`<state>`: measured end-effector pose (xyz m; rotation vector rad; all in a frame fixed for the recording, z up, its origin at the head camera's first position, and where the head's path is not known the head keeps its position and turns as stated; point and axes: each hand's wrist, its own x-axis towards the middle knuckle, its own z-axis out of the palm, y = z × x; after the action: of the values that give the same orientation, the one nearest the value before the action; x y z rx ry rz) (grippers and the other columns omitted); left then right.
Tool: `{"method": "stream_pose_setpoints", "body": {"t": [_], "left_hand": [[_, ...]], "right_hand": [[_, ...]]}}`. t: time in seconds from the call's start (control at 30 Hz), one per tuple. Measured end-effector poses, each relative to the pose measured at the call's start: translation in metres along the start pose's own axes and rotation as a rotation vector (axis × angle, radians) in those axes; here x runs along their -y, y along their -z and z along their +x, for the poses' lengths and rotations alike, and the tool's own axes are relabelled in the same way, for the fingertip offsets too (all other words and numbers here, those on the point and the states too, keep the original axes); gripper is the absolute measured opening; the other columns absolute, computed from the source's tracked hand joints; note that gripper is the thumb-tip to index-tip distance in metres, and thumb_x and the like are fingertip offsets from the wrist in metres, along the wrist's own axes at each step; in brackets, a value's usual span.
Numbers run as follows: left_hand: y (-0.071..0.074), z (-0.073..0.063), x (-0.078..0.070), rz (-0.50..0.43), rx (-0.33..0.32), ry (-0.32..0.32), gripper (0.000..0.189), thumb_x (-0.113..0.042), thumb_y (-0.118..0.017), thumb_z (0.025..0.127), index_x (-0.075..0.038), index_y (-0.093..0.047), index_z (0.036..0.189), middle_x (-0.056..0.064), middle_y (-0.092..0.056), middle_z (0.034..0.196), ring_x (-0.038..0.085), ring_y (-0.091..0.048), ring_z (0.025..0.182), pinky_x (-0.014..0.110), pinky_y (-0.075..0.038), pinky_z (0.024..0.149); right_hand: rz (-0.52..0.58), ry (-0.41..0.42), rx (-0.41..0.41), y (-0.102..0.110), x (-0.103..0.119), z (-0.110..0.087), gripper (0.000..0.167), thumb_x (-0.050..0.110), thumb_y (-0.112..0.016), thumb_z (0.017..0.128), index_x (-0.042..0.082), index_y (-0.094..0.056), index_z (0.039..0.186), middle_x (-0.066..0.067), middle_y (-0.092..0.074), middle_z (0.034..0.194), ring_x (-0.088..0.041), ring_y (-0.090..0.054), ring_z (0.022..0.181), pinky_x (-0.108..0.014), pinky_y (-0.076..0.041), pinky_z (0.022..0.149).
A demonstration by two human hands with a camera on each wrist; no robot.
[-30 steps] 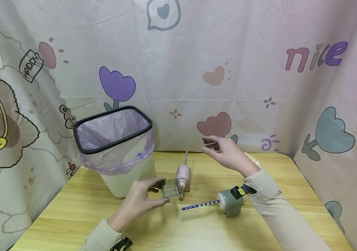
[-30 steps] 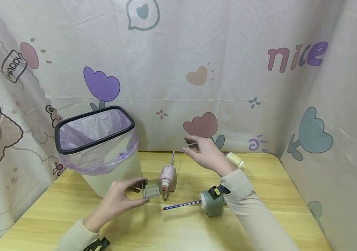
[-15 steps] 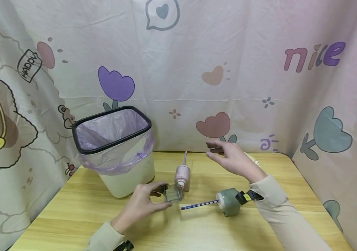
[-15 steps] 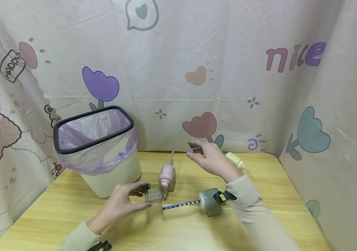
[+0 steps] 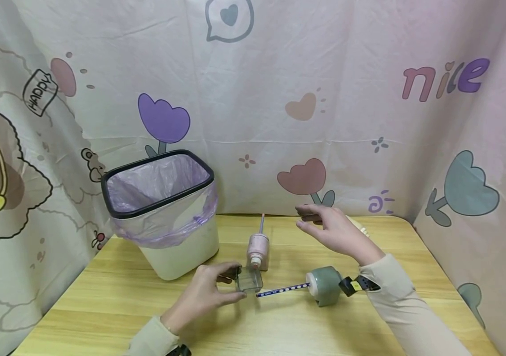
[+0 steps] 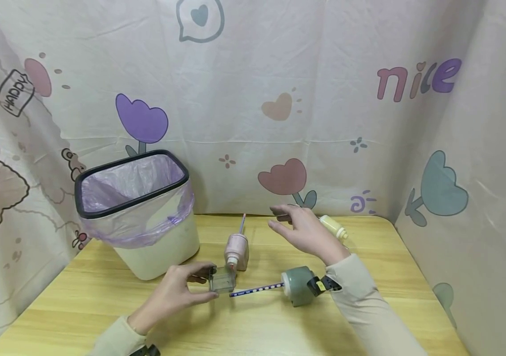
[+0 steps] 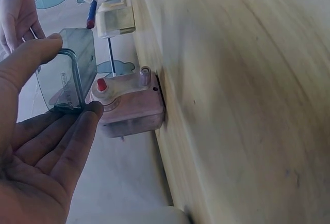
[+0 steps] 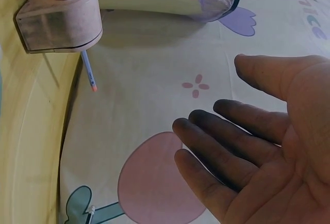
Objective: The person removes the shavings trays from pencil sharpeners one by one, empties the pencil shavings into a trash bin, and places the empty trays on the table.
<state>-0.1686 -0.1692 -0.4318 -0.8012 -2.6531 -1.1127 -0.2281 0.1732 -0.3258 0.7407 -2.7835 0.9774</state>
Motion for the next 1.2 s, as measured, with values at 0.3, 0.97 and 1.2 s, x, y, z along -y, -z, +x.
{"method": "stream_pose_setpoints", "body": {"t": [0.3,0.97,1.2], "left_hand": [[-0.005,0.0,0.0,-0.01,0.055,0.024,0.062,-0.03,-0.095,0.082,-0.002,-0.071,0.132,0.012,-0.082,0.115,0.02,-0.079,0.1,0.031,-0.067,0.09],[-0.026,-0.002,-0.003,-0.034,0.198,0.055,0.066,-0.034,-0.094,0.082,-0.002,-0.07,0.134,0.011,-0.081,0.121,0.018,-0.079,0.107,0.035,-0.066,0.095],[-0.034,0.0,-0.006,-0.003,0.218,0.034,0.067,-0.034,-0.096,0.079,-0.003,-0.07,0.132,0.012,-0.08,0.125,0.025,-0.079,0.11,0.04,-0.066,0.097]], "right_hand": [[0.004,0.003,0.005,-0.002,-0.004,-0.007,0.051,0.036,-0.063,0.109,0.009,-0.059,0.152,-0.013,-0.067,0.149,-0.033,-0.071,0.129,-0.06,-0.057,0.109],[0.001,-0.007,0.009,-0.003,-0.006,-0.021,0.051,0.037,-0.065,0.108,0.01,-0.061,0.151,-0.011,-0.072,0.143,-0.033,-0.072,0.127,-0.057,-0.058,0.109],[-0.004,-0.007,0.019,-0.004,-0.008,-0.024,0.051,0.04,-0.064,0.108,0.011,-0.062,0.149,-0.01,-0.073,0.14,-0.033,-0.072,0.127,-0.058,-0.058,0.107]]}}
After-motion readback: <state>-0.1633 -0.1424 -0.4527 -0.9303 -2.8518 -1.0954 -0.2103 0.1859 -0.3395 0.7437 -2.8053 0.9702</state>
